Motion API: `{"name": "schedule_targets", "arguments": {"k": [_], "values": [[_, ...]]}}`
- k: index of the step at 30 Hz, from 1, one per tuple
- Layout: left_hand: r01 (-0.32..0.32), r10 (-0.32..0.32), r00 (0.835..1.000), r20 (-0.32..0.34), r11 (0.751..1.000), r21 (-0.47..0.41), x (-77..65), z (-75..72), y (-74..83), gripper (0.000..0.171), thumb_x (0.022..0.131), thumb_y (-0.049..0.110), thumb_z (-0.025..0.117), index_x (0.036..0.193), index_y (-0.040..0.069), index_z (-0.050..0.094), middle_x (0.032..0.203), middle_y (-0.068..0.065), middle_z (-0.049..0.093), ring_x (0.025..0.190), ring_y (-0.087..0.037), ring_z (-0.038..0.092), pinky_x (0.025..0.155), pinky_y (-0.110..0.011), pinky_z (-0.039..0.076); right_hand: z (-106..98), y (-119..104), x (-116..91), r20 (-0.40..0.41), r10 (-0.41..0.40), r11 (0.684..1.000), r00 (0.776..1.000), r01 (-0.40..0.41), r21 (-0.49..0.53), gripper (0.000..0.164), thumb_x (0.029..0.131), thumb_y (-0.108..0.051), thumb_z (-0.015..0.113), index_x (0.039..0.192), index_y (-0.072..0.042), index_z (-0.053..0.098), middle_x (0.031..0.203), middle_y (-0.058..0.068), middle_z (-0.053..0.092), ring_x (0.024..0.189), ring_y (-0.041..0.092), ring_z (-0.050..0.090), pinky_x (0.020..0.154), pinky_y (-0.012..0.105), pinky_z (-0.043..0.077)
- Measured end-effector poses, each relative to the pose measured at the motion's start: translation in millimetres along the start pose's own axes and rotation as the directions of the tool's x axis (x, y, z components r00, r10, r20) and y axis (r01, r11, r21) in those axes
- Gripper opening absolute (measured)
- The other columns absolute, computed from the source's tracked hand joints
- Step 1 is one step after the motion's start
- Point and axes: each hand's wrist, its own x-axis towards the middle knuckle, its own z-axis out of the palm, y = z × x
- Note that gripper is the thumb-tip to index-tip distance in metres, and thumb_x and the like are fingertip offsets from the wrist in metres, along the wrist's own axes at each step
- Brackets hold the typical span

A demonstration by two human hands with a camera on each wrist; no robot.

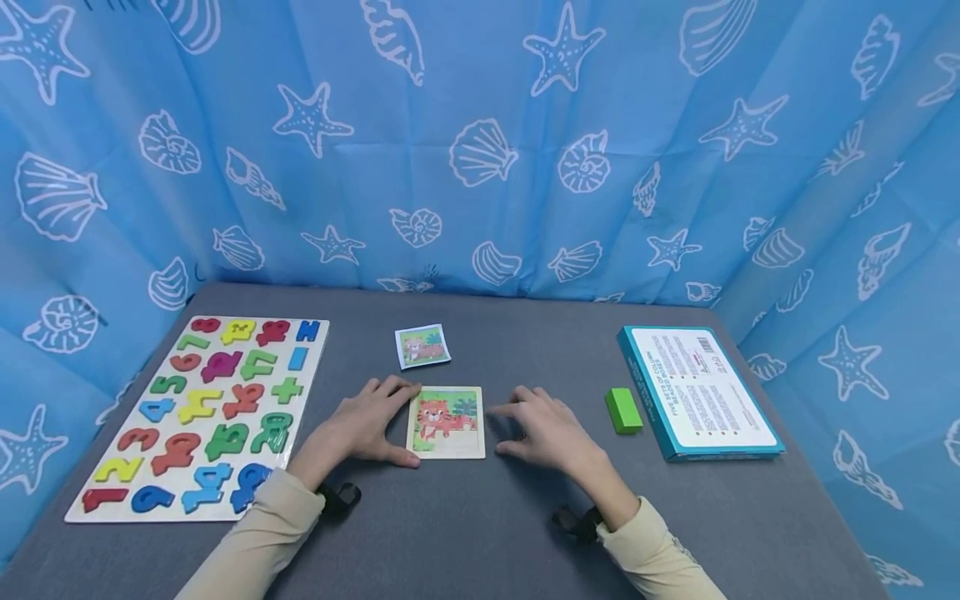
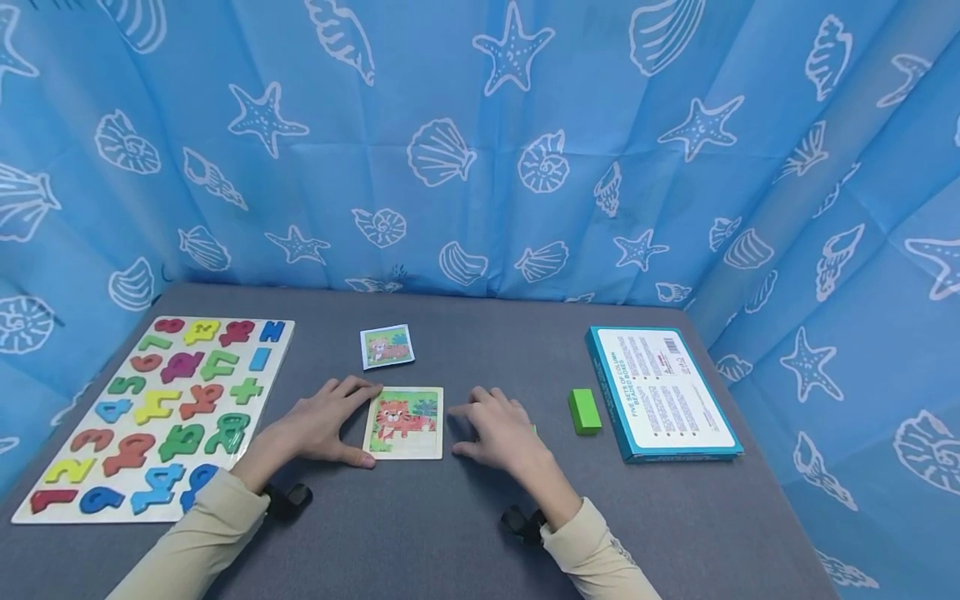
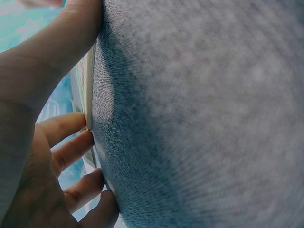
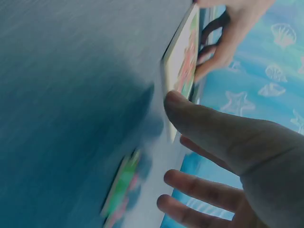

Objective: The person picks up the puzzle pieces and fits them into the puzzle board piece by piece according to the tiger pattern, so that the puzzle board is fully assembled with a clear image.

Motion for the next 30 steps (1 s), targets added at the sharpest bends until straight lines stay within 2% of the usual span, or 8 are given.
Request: {"name": "schedule_targets", "arguments": {"k": [5,8,14,19,30], "values": [[0.003,-0.003,1.0,-0.006,1.0,0.006,-0.9,0.2,-1.3,0.11,0.072,0.071,0.081,0.157,0.016,0.039,0.152,-0.01,0.044,0.127,-0.032,0.047,0.091,-0.063,0.05,-2,15,-14,0.007,0.068,0.997,0.998,-0.068,-0.02,0.046,0.081,-0.031,0.087,0.123,-0.016,0.075,0.11,0.005,0.067,0.09,0.017,0.055,0.069,0.034,0.043],[0.0,0.0,1.0,-0.008,1.0,0.006,-1.4,0.5,-2.1,0.11,0.072,0.07,0.081,0.157,0.016,0.039,0.152,-0.01,0.044,0.127,-0.032,0.047,0.091,-0.063,0.049,-3,21,-20,0.01,0.077,0.997,0.997,-0.077,-0.019,0.04,0.082,-0.029,0.087,0.118,-0.014,0.077,0.101,0.003,0.067,0.086,0.015,0.054,0.067,0.032,0.042],[-0.003,0.003,1.0,-0.007,1.0,-0.005,-1.8,1.4,-2.1,0.109,0.072,0.07,0.081,0.157,0.016,0.039,0.152,-0.01,0.044,0.128,-0.033,0.047,0.091,-0.064,0.049,-4,25,-23,0.007,0.039,0.999,0.999,-0.039,-0.006,0.029,0.084,-0.023,0.085,0.11,-0.012,0.079,0.092,0.001,0.067,0.077,0.011,0.05,0.063,0.026,0.038],[-0.001,0.001,1.0,-0.005,1.0,-0.004,-1.9,1.3,-1.6,0.109,0.072,0.069,0.081,0.157,0.016,0.039,0.152,-0.01,0.044,0.128,-0.033,0.047,0.091,-0.064,0.049,-2,26,-23,-0.014,0.0,1.0,1.0,0.0,-0.004,0.027,0.084,-0.026,0.085,0.106,-0.012,0.079,0.087,-0.001,0.065,0.074,0.009,0.048,0.061,0.023,0.036],[0.002,-0.002,1.0,0.001,1.0,0.007,-0.9,-0.4,0.6,0.11,0.072,0.07,0.081,0.157,0.016,0.039,0.151,-0.01,0.045,0.125,-0.031,0.047,0.089,-0.062,0.05,3,24,-21,-0.015,0.02,1.0,1.0,-0.02,0.011,0.023,0.088,-0.026,0.08,0.107,-0.013,0.077,0.093,0.001,0.067,0.078,0.01,0.051,0.061,0.025,0.04]]}}
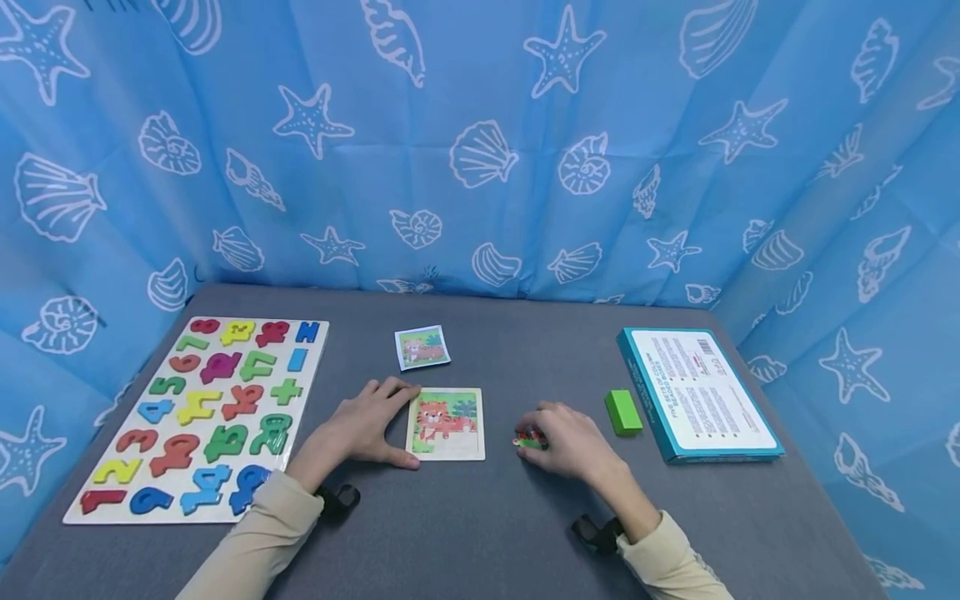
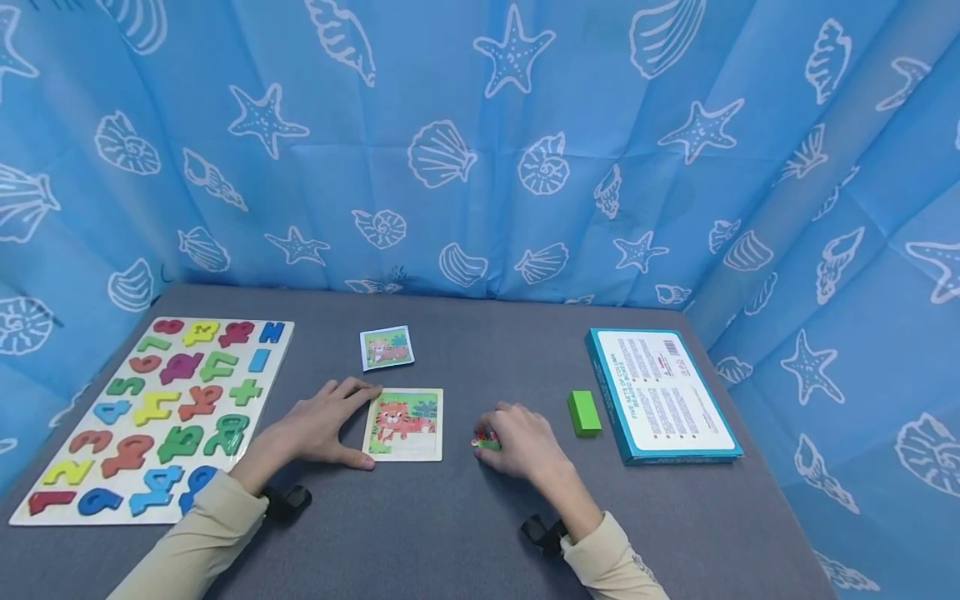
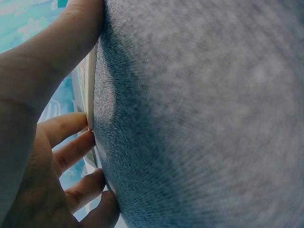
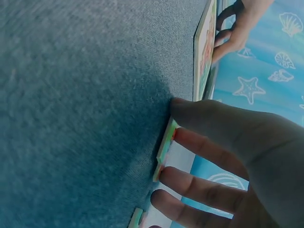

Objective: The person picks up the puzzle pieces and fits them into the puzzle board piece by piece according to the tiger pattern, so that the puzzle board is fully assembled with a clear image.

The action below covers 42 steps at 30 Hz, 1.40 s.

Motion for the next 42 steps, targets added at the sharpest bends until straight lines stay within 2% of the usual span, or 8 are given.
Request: {"name": "schedule_targets", "arguments": {"k": [6,17,32,42], "values": [[0.003,-0.003,1.0,0.006,1.0,-0.004,-0.1,-1.2,1.8,0.109,0.072,0.07,0.081,0.157,0.016,0.039,0.151,-0.01,0.045,0.126,-0.032,0.047,0.091,-0.064,0.05,2,-4,2,-0.006,0.014,1.0,1.0,-0.014,0.011,0.026,0.089,-0.029,0.08,0.111,-0.016,0.077,0.095,0.001,0.066,0.078,0.01,0.05,0.061,0.026,0.039],[0.008,-0.008,1.0,0.009,1.0,-0.007,0.5,-1.3,2.4,0.109,0.072,0.07,0.081,0.158,0.016,0.039,0.151,-0.01,0.045,0.125,-0.031,0.047,0.091,-0.063,0.05,3,-13,9,-0.025,-0.035,0.999,0.999,0.035,0.02,0.026,0.089,-0.031,0.08,0.111,-0.018,0.078,0.095,0.0,0.065,0.077,0.009,0.047,0.062,0.023,0.037],[-0.004,0.004,1.0,0.006,1.0,-0.015,0.9,-0.9,-0.4,0.109,0.073,0.07,0.08,0.158,0.017,0.038,0.152,-0.011,0.044,0.126,-0.032,0.047,0.091,-0.064,0.05,3,-30,23,-0.012,-0.099,0.993,0.995,0.1,0.057,0.026,0.089,-0.029,0.08,0.111,-0.017,0.078,0.086,0.001,0.059,0.07,0.011,0.042,0.058,0.023,0.028],[0.0,0.0,1.0,0.008,1.0,-0.009,1.4,-0.4,-0.4,0.109,0.073,0.071,0.08,0.158,0.017,0.038,0.151,-0.011,0.045,0.126,-0.032,0.047,0.09,-0.062,0.05,11,-45,31,0.016,-0.139,0.988,0.99,0.138,0.075,0.024,0.089,-0.03,0.08,0.11,-0.018,0.077,0.086,0.001,0.057,0.071,0.011,0.042,0.059,0.023,0.028]]}}
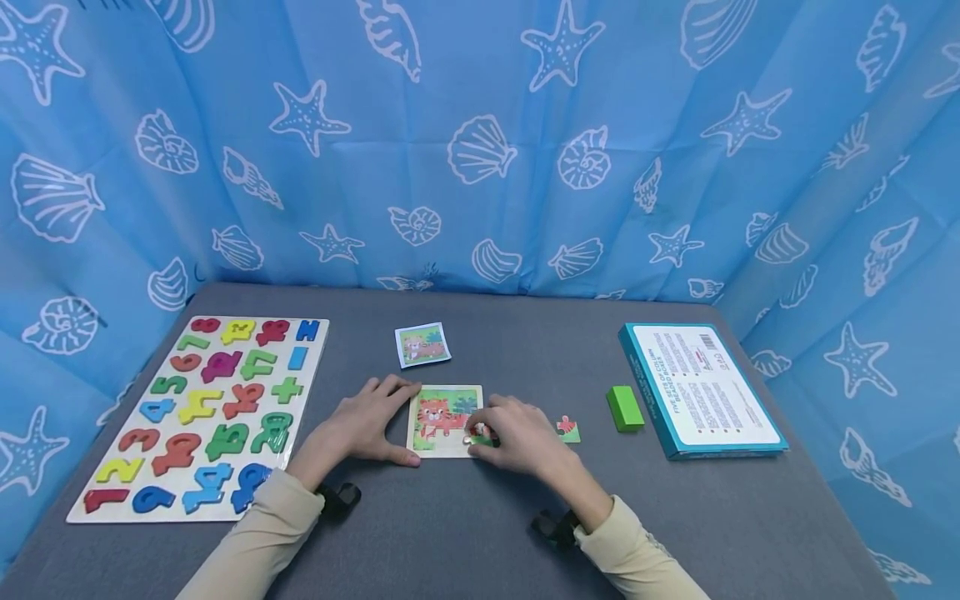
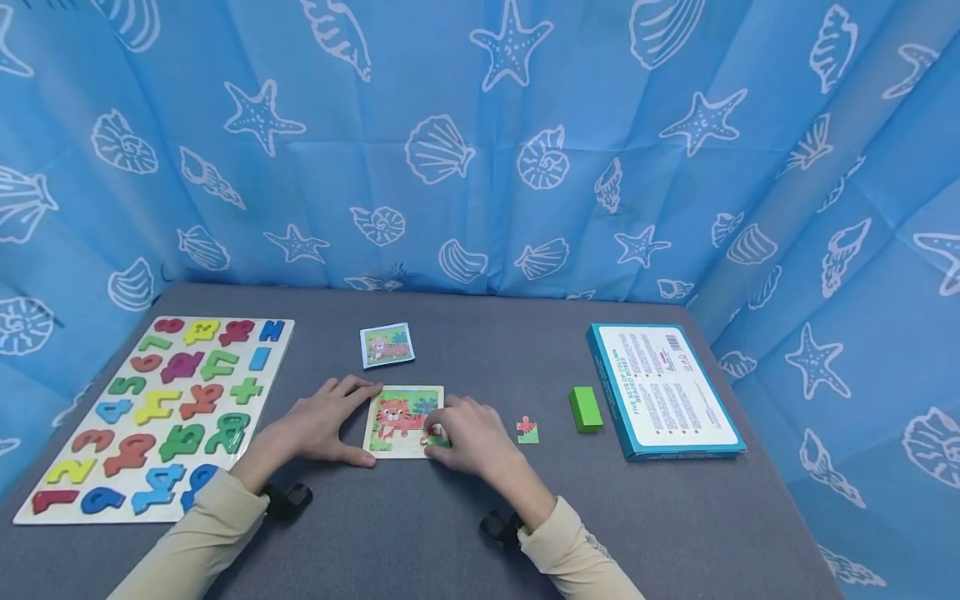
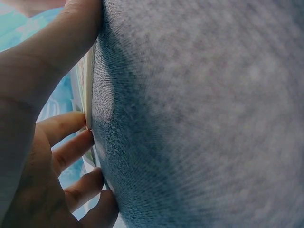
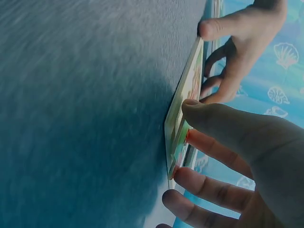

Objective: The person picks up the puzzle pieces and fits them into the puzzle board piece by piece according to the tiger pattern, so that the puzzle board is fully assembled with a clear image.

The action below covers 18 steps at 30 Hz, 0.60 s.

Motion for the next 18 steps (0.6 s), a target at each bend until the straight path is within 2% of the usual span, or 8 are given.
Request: {"name": "schedule_targets", "arguments": {"k": [9,18], "values": [[0.006,-0.006,1.0,0.006,1.0,0.0,0.3,0.0,0.5,0.11,0.073,0.071,0.079,0.158,0.017,0.037,0.152,-0.011,0.045,0.127,-0.033,0.047,0.091,-0.065,0.05,4,-12,10,0.038,-0.007,1.0,0.999,0.007,0.004,0.024,0.091,-0.031,0.078,0.112,-0.02,0.076,0.085,-0.002,0.055,0.073,0.011,0.044,0.06,0.024,0.031],[0.0,0.0,1.0,-0.005,1.0,0.001,-0.5,0.2,0.7,0.109,0.073,0.071,0.079,0.158,0.016,0.038,0.151,-0.011,0.045,0.128,-0.033,0.047,0.09,-0.065,0.05,8,-19,14,0.016,-0.047,0.999,0.999,0.047,-0.021,0.024,0.091,-0.034,0.079,0.11,-0.02,0.077,0.084,-0.004,0.053,0.07,0.01,0.041,0.059,0.022,0.028]]}}
